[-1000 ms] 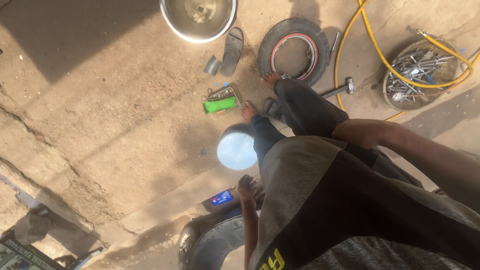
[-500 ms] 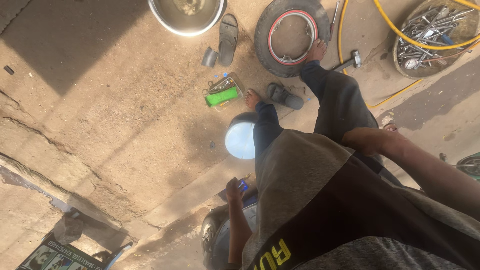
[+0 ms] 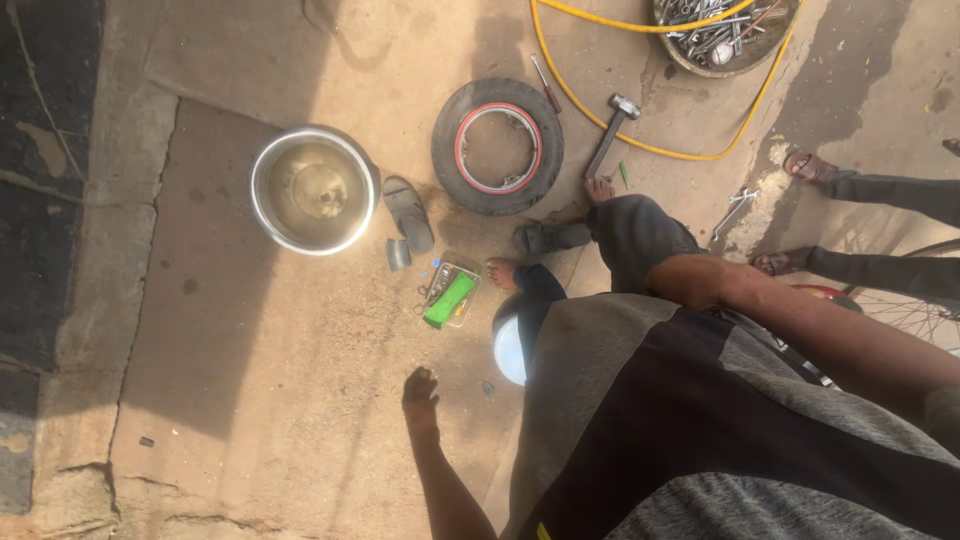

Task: The person removes the inner tube from a motorcycle tire using tire levers and a screwdriver. They then inspect the inner tube and the tire interior, likely checking for punctures or damage.

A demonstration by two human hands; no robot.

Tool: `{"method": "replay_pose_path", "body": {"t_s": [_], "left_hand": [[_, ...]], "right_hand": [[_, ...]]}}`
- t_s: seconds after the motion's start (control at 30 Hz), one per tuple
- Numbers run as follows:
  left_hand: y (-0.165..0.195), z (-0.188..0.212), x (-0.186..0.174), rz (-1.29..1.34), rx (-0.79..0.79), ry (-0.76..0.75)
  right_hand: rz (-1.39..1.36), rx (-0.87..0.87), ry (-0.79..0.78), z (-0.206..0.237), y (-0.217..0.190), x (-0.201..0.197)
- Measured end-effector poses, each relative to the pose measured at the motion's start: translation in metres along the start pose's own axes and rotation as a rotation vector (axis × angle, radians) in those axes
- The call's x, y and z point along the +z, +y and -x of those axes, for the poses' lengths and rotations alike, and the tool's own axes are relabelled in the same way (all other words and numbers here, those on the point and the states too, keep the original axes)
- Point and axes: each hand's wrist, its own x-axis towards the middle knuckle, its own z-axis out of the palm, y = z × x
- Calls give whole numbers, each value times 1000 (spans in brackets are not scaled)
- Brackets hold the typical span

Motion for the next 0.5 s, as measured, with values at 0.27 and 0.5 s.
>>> {"method": "replay_pose_path", "body": {"t_s": [0.27, 0.5], "left_hand": [[-29, 32, 128, -725, -165, -441], [-46, 28, 219, -800, -102, -314]], "right_hand": [[-324, 201, 259, -53, 51, 47], [-174, 155, 79, -99, 109, 73]]}}
